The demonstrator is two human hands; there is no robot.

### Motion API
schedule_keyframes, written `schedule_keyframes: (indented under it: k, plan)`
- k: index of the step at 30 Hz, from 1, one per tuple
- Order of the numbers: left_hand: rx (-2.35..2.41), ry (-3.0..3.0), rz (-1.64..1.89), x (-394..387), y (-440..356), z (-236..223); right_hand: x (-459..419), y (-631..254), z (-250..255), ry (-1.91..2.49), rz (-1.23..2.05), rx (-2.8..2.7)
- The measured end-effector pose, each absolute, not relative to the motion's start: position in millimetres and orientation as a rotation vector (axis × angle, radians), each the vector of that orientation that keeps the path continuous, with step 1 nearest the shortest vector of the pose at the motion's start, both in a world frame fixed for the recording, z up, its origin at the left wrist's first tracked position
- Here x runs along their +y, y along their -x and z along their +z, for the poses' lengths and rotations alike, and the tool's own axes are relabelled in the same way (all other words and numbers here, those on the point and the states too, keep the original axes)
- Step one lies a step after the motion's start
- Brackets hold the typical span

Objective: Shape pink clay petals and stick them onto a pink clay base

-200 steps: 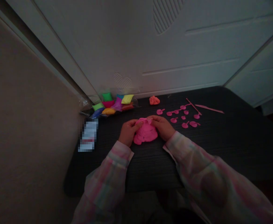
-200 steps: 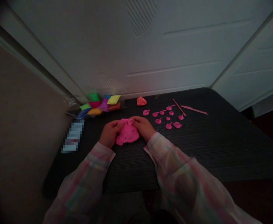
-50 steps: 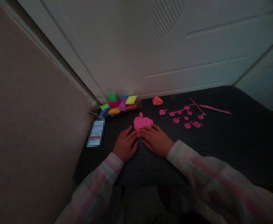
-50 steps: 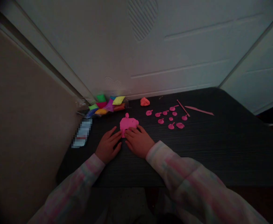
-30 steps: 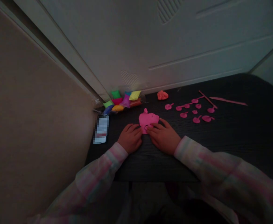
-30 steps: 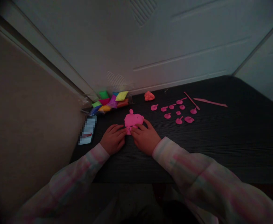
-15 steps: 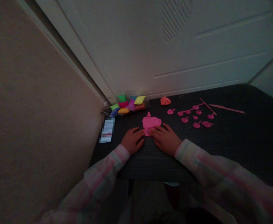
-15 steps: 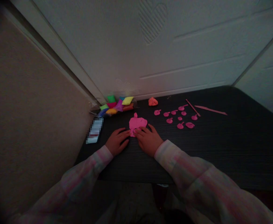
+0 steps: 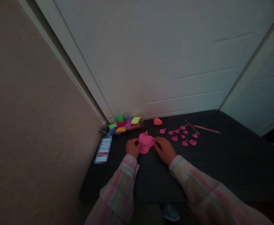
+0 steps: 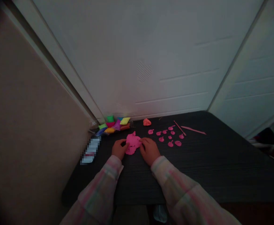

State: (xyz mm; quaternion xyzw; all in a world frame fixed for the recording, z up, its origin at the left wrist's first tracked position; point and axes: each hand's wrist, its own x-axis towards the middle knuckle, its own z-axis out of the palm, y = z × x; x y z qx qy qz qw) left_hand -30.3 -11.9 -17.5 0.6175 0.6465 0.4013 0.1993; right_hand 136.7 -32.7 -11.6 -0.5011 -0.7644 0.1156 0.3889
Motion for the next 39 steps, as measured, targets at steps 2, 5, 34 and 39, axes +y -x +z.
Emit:
schedule_keyframes:
  k: [2, 5, 34, 39]
  plan:
    - [1.646, -1.413, 1.252, -9.0, 29.6, -18.8, -29.8, -137.8, -12.0, 1.275, 0.370, -1.832]
    - [1.365, -1.018, 1.407, -7.5, 26.8, -18.2, -25.1, -136.1, -14.9, 1.247, 0.610, -1.600]
    - [0.735, -0.587, 1.230, -3.6, -30.2, -0.8, -16.4, -144.4, -7.2, 1.064, 1.378, -1.078]
    - [0.734, -0.628, 1.210, -6.0, -31.3, 0.8, -17.3, -144.7, -3.2, 1.105, 1.328, -1.094]
